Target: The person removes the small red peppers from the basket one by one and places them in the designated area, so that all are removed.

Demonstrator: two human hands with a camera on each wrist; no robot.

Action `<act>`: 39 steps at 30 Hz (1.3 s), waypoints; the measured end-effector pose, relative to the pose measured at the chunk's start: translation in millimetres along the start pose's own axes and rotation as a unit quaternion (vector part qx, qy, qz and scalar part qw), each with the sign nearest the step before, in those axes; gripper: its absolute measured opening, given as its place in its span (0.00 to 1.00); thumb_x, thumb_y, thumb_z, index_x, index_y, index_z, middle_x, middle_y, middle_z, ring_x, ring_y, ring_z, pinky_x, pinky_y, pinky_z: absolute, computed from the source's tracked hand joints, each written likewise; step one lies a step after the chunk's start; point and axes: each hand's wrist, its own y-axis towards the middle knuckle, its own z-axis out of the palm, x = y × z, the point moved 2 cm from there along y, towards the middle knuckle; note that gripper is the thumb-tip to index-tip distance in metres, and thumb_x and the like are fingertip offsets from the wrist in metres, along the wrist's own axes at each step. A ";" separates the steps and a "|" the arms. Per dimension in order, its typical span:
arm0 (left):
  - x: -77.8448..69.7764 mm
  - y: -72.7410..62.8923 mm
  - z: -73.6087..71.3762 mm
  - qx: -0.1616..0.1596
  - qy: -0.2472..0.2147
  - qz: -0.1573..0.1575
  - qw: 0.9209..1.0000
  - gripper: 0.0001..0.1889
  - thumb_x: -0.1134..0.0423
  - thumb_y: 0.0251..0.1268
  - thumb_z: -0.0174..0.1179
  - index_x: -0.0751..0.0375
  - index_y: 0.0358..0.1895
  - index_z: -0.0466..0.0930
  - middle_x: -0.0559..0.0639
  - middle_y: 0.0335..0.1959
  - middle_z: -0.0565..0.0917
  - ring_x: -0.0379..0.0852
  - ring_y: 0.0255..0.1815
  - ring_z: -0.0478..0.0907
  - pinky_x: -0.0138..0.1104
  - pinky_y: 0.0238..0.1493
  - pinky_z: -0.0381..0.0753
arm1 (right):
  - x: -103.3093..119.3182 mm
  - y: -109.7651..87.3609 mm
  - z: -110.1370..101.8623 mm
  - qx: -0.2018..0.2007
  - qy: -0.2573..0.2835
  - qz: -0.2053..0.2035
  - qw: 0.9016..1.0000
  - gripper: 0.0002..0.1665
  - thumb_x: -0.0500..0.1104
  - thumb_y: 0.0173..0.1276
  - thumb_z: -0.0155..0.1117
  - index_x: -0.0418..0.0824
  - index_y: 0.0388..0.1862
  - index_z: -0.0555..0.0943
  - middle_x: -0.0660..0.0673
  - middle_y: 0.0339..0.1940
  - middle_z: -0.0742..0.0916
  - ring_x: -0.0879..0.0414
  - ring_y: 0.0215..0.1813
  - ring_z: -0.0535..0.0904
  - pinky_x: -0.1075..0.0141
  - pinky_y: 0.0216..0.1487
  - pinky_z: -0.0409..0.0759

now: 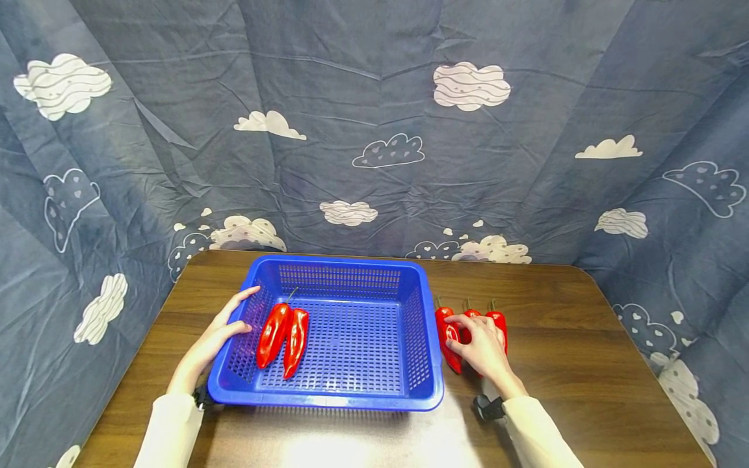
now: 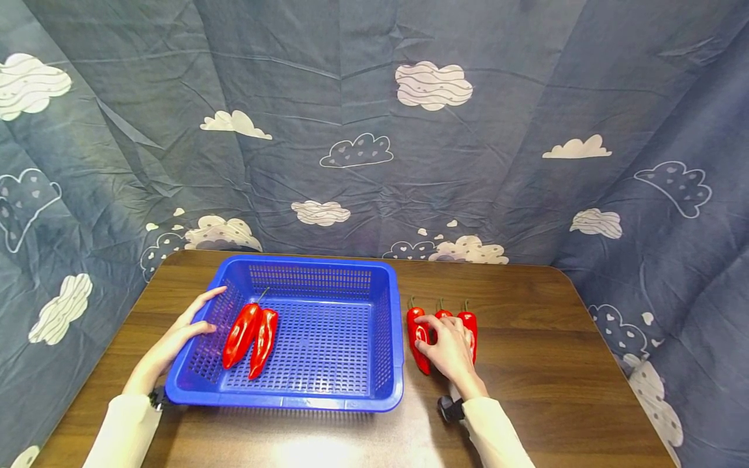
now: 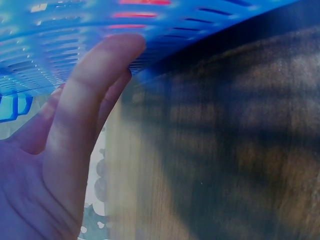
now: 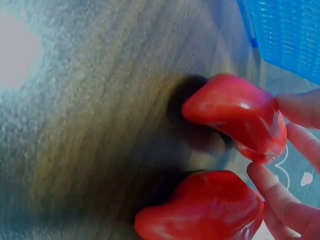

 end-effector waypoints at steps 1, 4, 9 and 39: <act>0.2 0.0 0.0 0.000 -0.001 -0.001 1.000 0.36 0.73 0.63 0.46 0.52 0.75 0.50 0.65 0.72 0.52 0.63 0.64 0.60 0.37 0.51 0.74 | -0.2 -0.2 -0.3 -0.003 -0.002 -0.001 1.000 0.24 0.41 0.51 0.72 0.44 0.50 0.82 0.39 0.43 0.84 0.38 0.56 0.68 0.40 0.50 0.59; 0.8 -0.4 -0.6 -0.001 -0.005 -0.007 1.000 0.37 0.73 0.62 0.46 0.50 0.75 0.50 0.64 0.72 0.52 0.63 0.64 0.59 0.37 0.51 0.74 | -1.5 -0.9 -0.2 -0.007 -0.002 0.004 1.000 0.23 0.40 0.51 0.72 0.43 0.49 0.82 0.35 0.47 0.82 0.37 0.55 0.67 0.41 0.50 0.59; 1.7 -0.4 -1.1 -0.003 -0.006 -0.012 1.000 0.36 0.73 0.63 0.46 0.48 0.75 0.50 0.63 0.72 0.51 0.64 0.65 0.58 0.38 0.51 0.74 | -3.4 -1.6 -0.7 -0.013 0.014 0.018 1.000 0.21 0.39 0.52 0.70 0.41 0.48 0.83 0.31 0.49 0.79 0.37 0.56 0.64 0.42 0.51 0.58; 0.4 0.2 -0.8 0.000 -0.007 -0.009 1.000 0.37 0.73 0.62 0.47 0.50 0.75 0.50 0.65 0.72 0.51 0.63 0.66 0.57 0.37 0.51 0.74 | 32.5 19.2 -33.1 -0.041 0.186 0.037 0.981 0.15 0.29 0.62 0.58 0.34 0.47 0.81 0.37 0.42 0.85 0.49 0.43 0.80 0.65 0.45 0.75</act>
